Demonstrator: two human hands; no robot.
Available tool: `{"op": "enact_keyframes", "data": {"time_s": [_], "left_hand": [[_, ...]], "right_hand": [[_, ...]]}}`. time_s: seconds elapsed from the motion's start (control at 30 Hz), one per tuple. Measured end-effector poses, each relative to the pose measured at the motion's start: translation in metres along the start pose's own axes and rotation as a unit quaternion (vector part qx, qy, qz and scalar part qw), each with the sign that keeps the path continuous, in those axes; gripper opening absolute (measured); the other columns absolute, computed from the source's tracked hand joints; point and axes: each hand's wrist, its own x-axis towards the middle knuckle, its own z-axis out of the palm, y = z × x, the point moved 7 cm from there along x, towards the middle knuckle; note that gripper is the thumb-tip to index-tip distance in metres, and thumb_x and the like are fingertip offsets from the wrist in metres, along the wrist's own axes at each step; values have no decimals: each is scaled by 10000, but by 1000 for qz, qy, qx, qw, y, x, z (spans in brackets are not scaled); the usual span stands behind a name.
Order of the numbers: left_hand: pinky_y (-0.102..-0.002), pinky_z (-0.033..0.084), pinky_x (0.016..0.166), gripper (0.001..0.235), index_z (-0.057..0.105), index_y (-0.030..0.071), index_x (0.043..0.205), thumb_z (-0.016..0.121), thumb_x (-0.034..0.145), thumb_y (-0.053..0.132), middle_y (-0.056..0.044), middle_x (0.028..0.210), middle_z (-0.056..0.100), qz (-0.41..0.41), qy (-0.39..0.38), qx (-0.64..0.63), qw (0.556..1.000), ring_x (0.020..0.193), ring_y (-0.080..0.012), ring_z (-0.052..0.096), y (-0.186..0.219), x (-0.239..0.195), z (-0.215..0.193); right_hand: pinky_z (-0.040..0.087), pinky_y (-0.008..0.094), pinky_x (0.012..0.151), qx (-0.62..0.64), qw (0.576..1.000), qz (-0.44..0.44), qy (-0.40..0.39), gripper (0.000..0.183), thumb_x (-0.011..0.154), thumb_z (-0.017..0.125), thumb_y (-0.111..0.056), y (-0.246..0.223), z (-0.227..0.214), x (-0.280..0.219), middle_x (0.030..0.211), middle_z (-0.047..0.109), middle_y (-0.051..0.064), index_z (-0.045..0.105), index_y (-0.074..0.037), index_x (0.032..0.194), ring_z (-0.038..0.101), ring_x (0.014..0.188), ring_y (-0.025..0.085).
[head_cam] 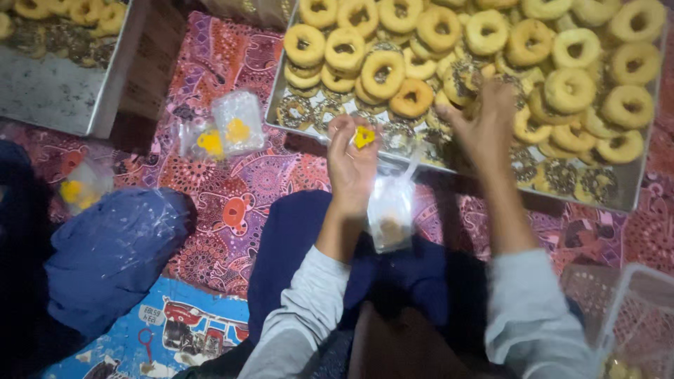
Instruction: The person sits on a patterned mat and repeatedly picks ring-shaped snacks from a metal tray. They place each snack into a small clear plastic bag, then set the filled bag aside. Another person works alongside, performing the same packaging task.
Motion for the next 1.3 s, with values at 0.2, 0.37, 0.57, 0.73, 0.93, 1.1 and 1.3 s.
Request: {"op": "enact_keyframes", "data": {"time_s": [0.2, 0.37, 0.57, 0.73, 0.93, 1.1, 1.3], "left_hand": [[-559, 514, 1020, 297, 622, 96, 1026, 628, 1024, 393, -136, 939, 660, -118, 88, -168, 975, 945, -272, 653, -8, 12, -11], [-548, 483, 1014, 462, 626, 71, 1060, 524, 1025, 520, -180, 978, 656, -101, 109, -163, 975, 999, -334, 655, -2, 21, -29], [-634, 474, 1103, 437, 570, 79, 1194, 473, 1092, 493, -170, 1158, 623, -6, 32, -53, 998, 1138, -348, 638, 3, 2, -27], [-621, 455, 1027, 616, 468, 106, 1463, 444, 1067, 577, -164, 1261, 614, -89, -32, -68, 993, 1153, -347, 596, -11, -22, -3], [-559, 201, 1241, 883, 234, 65, 1577, 578, 986, 624, -201, 1590, 278, 190, -134, 506, 830, 1485, -356, 270, 35, -104, 36], [-559, 178, 1234, 478, 626, 168, 1283, 704, 923, 474, -137, 1480, 523, 343, -269, 776, 456, 1410, -358, 420, 77, -148, 25], [-418, 575, 1069, 188, 758, 47, 1100, 646, 1063, 193, -108, 1096, 795, 196, -69, 682, 702, 1070, -265, 779, 134, -163, -31]], "right_hand": [[186, 680, 1141, -198, 979, -51, 18, 687, 862, 928, -468, 4, 7, 43, 1578, 340, 302, 668, 64, 1211, 295, 1453, 492], [548, 354, 955, 240, 954, 115, -141, 705, 771, 862, -298, -34, -8, -48, 1263, 690, 146, 598, -28, 1366, 667, 1114, 220], [553, 298, 888, 187, 975, -28, -115, 603, 735, 913, -158, -99, -5, -109, 1198, 694, 132, 699, -53, 1288, 670, 1054, 214], [514, 381, 905, 17, 987, -152, 55, 576, 648, 952, -206, -146, -2, -118, 1231, 622, 239, 746, -74, 1170, 621, 1134, 354], [496, 375, 1085, 136, 985, -87, -65, 581, 840, 831, -212, -116, 14, -109, 1372, 672, 189, 641, -64, 1369, 645, 1271, 295], [454, 375, 1020, 294, 903, -193, -245, 535, 988, 693, -149, -117, 44, -140, 1386, 618, 281, 519, 6, 1470, 583, 1269, 292], [599, 343, 761, 143, 914, -346, -156, 133, 1004, 679, -194, -157, 53, -186, 1032, 780, 116, 726, -120, 1104, 764, 869, 246]]}}
